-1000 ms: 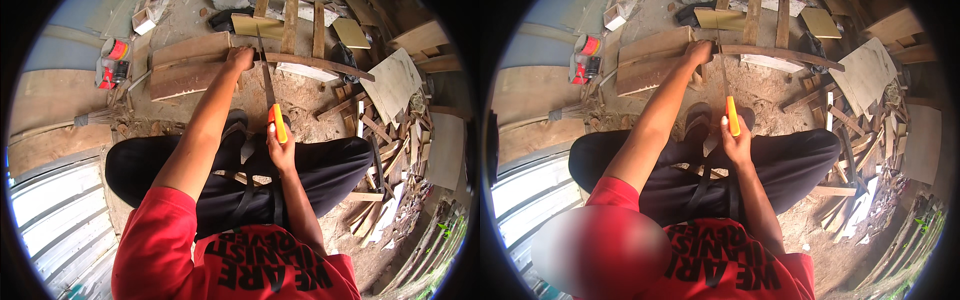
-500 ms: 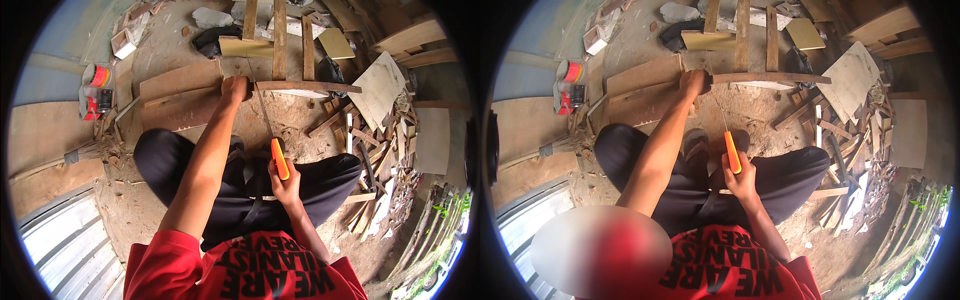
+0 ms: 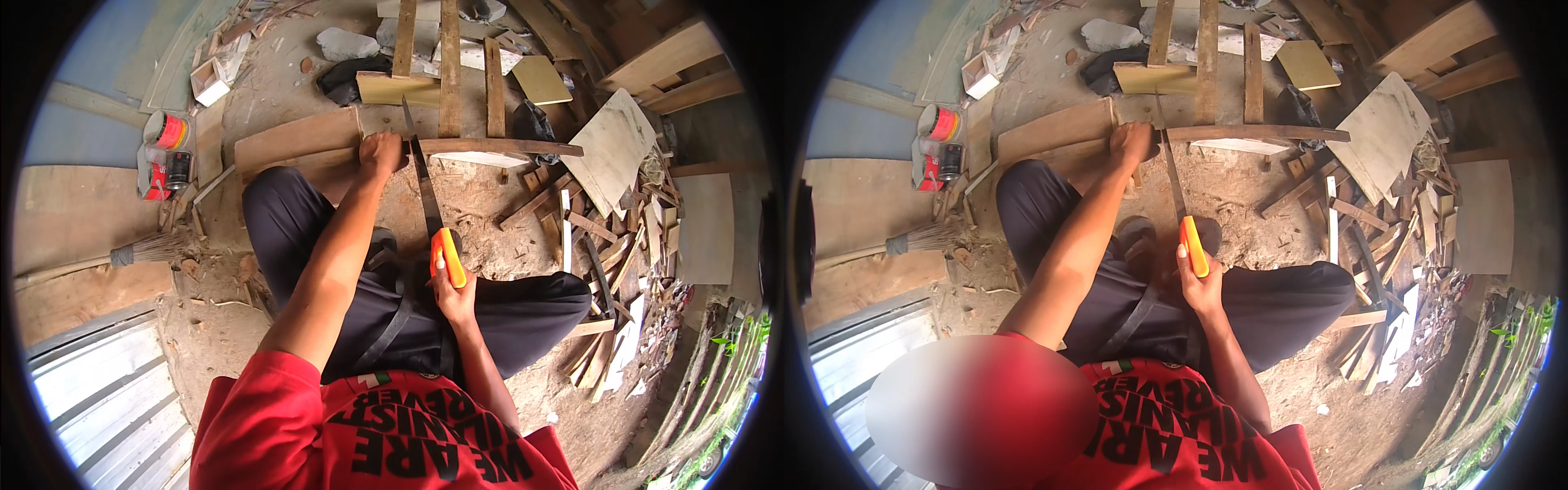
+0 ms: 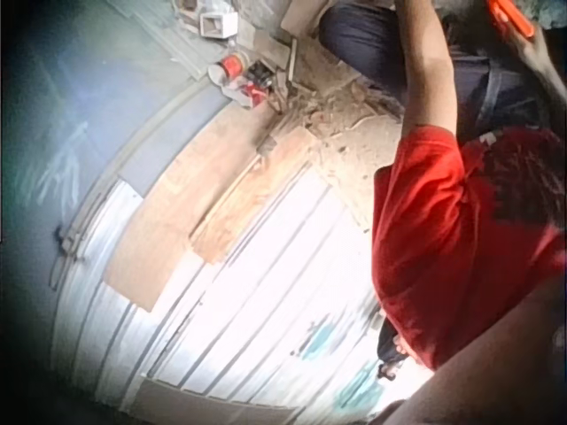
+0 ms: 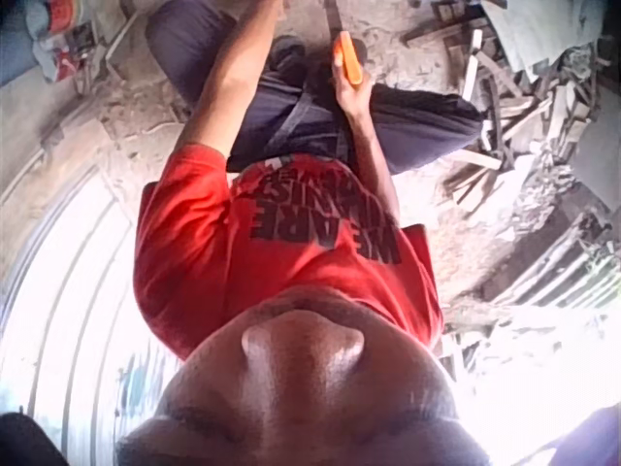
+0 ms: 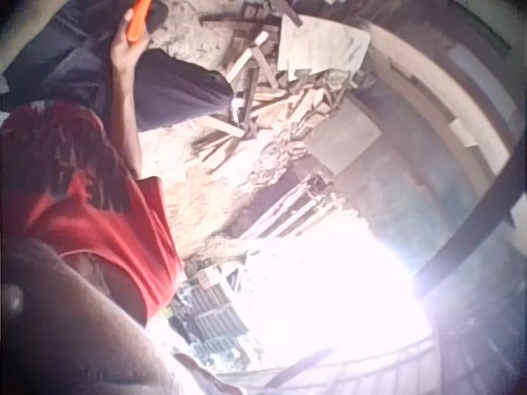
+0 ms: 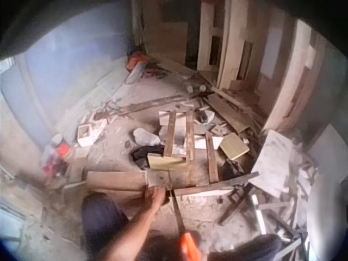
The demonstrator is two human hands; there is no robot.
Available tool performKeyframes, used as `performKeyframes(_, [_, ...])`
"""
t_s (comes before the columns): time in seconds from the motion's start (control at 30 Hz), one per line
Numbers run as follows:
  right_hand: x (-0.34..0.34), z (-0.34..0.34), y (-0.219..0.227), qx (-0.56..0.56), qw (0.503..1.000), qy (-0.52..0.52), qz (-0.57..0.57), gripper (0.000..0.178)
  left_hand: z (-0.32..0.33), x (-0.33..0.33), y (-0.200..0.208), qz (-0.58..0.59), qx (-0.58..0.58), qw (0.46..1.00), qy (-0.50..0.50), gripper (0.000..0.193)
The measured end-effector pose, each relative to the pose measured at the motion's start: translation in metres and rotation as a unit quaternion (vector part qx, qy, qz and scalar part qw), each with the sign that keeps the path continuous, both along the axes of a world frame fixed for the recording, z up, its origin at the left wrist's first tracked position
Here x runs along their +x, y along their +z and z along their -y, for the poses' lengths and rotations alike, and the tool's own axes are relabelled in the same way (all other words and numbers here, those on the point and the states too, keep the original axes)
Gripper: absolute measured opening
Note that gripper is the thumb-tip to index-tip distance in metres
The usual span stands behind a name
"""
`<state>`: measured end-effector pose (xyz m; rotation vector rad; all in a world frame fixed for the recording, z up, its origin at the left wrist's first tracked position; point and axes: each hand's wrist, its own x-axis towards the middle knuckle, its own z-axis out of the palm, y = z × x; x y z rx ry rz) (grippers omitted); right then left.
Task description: The person sits cross-legged on the floor and uses a hand saw to cut a wooden plank resting on a makeshift wooden frame. The person repeatedly saws through the wood, adjusts the plank, and continues cutting until the piece is separated.
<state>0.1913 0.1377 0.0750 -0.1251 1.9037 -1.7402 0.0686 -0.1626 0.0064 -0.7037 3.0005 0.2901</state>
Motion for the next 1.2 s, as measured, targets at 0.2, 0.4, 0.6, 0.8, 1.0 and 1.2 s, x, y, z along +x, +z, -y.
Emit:
performKeyframes(0.2, [0.003,-0.01,0.011,0.025,0.999,0.042,0.012,0.035,0.002,0.002,0.001,0.02,-0.019,1.0,-0.011,0.02])
performKeyframes(0.4, [-0.033,0.019,0.001,-0.051,0.995,-0.016,-0.087,0.019,-0.008,-0.009,0.031,0.098,-0.006,0.994,-0.042,0.023])
performKeyframes(0.6, [-0.05,0.044,0.01,0.111,0.985,0.025,-0.129,0.018,-0.007,-0.012,0.022,0.179,-0.004,0.983,-0.051,0.026])
performKeyframes(0.8, [0.003,-0.009,0.033,0.063,0.997,0.012,-0.047,0.023,0.012,-0.006,-0.011,0.088,0.028,0.996,0.016,0.024])
performKeyframes(1.0, [-0.066,0.058,0.036,0.099,0.995,0.0,-0.021,0.026,-0.003,-0.015,0.027,0.148,0.073,0.986,0.011,0.029])
performKeyframes(1.2, [-0.011,-0.011,0.06,0.086,0.993,0.057,-0.054,0.026,0.022,-0.001,-0.016,0.046,0.014,0.999,-0.016,0.024])
